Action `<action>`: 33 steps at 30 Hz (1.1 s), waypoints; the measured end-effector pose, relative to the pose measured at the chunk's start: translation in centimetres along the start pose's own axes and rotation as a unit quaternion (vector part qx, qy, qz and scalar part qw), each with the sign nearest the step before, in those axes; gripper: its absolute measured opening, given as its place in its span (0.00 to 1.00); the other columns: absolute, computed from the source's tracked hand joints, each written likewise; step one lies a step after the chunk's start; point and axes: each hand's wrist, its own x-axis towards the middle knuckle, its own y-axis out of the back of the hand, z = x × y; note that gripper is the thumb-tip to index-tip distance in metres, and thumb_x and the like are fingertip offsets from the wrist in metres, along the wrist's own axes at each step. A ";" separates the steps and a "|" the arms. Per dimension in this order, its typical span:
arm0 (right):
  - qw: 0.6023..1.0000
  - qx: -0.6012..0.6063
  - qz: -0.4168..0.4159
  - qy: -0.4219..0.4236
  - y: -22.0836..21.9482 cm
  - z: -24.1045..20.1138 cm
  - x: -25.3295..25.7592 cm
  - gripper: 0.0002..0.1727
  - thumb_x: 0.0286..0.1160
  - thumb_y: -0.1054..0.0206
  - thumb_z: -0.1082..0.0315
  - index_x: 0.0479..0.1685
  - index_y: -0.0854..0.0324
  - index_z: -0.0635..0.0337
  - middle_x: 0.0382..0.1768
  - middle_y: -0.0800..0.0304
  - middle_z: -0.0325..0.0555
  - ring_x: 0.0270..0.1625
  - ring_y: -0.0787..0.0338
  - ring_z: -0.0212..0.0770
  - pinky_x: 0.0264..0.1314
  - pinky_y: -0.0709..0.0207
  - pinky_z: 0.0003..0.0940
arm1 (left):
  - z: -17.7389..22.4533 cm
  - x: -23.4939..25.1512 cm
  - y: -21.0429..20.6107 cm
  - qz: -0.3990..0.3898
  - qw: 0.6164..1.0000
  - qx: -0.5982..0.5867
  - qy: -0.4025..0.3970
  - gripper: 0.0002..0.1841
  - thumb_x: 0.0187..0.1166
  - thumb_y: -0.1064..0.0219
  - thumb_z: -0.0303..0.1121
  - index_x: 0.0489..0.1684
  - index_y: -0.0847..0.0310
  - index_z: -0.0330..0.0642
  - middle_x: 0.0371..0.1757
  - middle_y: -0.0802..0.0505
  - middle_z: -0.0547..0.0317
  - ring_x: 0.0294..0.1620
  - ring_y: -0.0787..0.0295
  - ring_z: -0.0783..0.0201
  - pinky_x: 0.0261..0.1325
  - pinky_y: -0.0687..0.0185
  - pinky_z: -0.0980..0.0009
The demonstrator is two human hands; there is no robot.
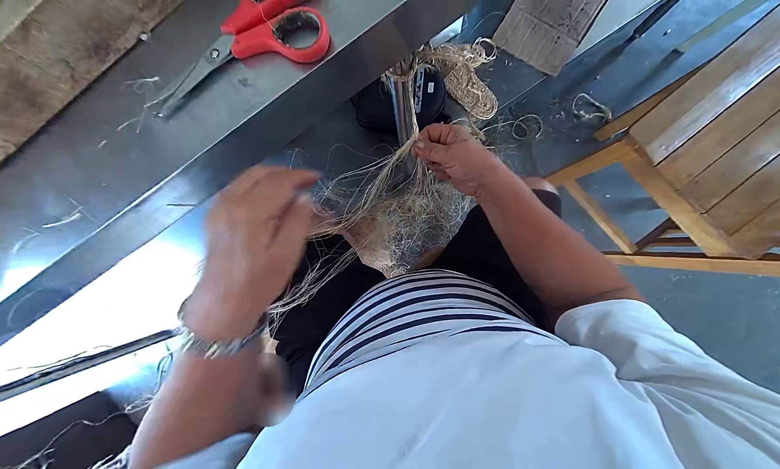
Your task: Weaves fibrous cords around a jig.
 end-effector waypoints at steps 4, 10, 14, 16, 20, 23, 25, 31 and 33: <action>1.000 -0.009 0.010 0.010 0.2 -0.3 -0.2 0.10 0.87 0.42 0.71 0.34 0.23 0.55 0.20 0.28 0.27 0.16 0.37 0.20 0.18 0.43 0.15 | 0.9 10.0 -8.0 -0.158 0.971 -0.162 0.070 0.24 0.93 0.54 0.38 0.81 0.30 0.34 0.76 0.19 0.39 0.79 0.24 0.48 0.80 0.32 0.46; 0.998 -0.064 0.023 0.009 0.7 -0.7 -0.3 0.11 0.87 0.41 0.71 0.31 0.23 0.56 0.22 0.24 0.29 0.20 0.32 0.20 0.23 0.39 0.16 | 1.6 14.2 -13.6 -0.168 0.924 -0.311 0.148 0.12 0.94 0.53 0.37 0.51 0.29 0.37 0.33 0.22 0.58 0.26 0.28 0.70 0.31 0.30 0.72; 0.991 -0.121 0.029 0.051 1.3 -0.1 0.2 0.10 0.82 0.36 0.72 0.29 0.20 0.58 0.23 0.24 0.30 0.26 0.26 0.21 0.32 0.33 0.19 | 0.5 14.7 -13.4 -0.166 0.944 -0.262 0.114 0.11 0.90 0.45 0.32 0.36 0.26 0.37 0.30 0.26 0.60 0.29 0.34 0.70 0.37 0.37 0.69; 0.988 -0.146 0.016 0.058 1.5 -0.1 0.5 0.09 0.82 0.36 0.72 0.30 0.19 0.60 0.24 0.22 0.31 0.29 0.24 0.21 0.37 0.30 0.20 | 0.4 14.8 -13.2 -0.169 0.935 -0.282 0.130 0.11 0.90 0.44 0.31 0.32 0.28 0.40 0.27 0.28 0.65 0.26 0.37 0.74 0.33 0.41 0.75; 0.977 -0.208 0.015 0.047 2.3 -0.3 0.3 0.10 0.85 0.38 0.68 0.39 0.14 0.63 0.28 0.19 0.34 0.30 0.24 0.23 0.39 0.29 0.23 | -0.2 14.8 -13.4 -0.173 0.938 -0.271 0.133 0.11 0.90 0.43 0.32 0.33 0.27 0.39 0.32 0.24 0.62 0.34 0.32 0.71 0.42 0.36 0.69; 0.957 -0.280 0.051 0.051 3.0 -1.8 -0.9 0.15 0.89 0.42 0.65 0.35 0.16 0.63 0.29 0.20 0.36 0.31 0.26 0.26 0.39 0.31 0.28 | -0.5 14.8 -13.4 -0.175 0.947 -0.234 0.131 0.11 0.89 0.42 0.34 0.36 0.23 0.38 0.35 0.21 0.57 0.40 0.27 0.64 0.48 0.32 0.58; 0.938 -0.330 0.068 0.078 2.0 -3.3 -2.3 0.16 0.89 0.43 0.64 0.34 0.16 0.62 0.28 0.21 0.38 0.31 0.24 0.30 0.39 0.30 0.32 | -0.2 14.9 -13.5 -0.170 0.945 -0.244 0.133 0.11 0.87 0.41 0.33 0.34 0.23 0.38 0.34 0.21 0.58 0.38 0.28 0.65 0.47 0.32 0.59; 0.852 -0.522 0.036 0.031 -5.6 -3.2 -5.0 0.17 0.88 0.46 0.64 0.46 0.15 0.67 0.44 0.09 0.62 0.49 0.07 0.65 0.46 0.19 0.65 | 2.1 14.4 -11.7 -0.162 0.859 -0.403 0.272 0.09 0.87 0.41 0.29 0.33 0.22 0.45 0.24 0.22 0.69 0.19 0.33 0.79 0.22 0.40 0.84; 0.838 -0.544 0.032 0.012 -6.5 -1.9 -4.8 0.17 0.89 0.47 0.65 0.49 0.15 0.68 0.46 0.09 0.63 0.49 0.07 0.65 0.45 0.18 0.63 | 2.4 13.9 -11.2 -0.144 0.851 -0.416 0.286 0.09 0.88 0.41 0.30 0.33 0.22 0.45 0.25 0.22 0.69 0.18 0.34 0.80 0.19 0.43 0.85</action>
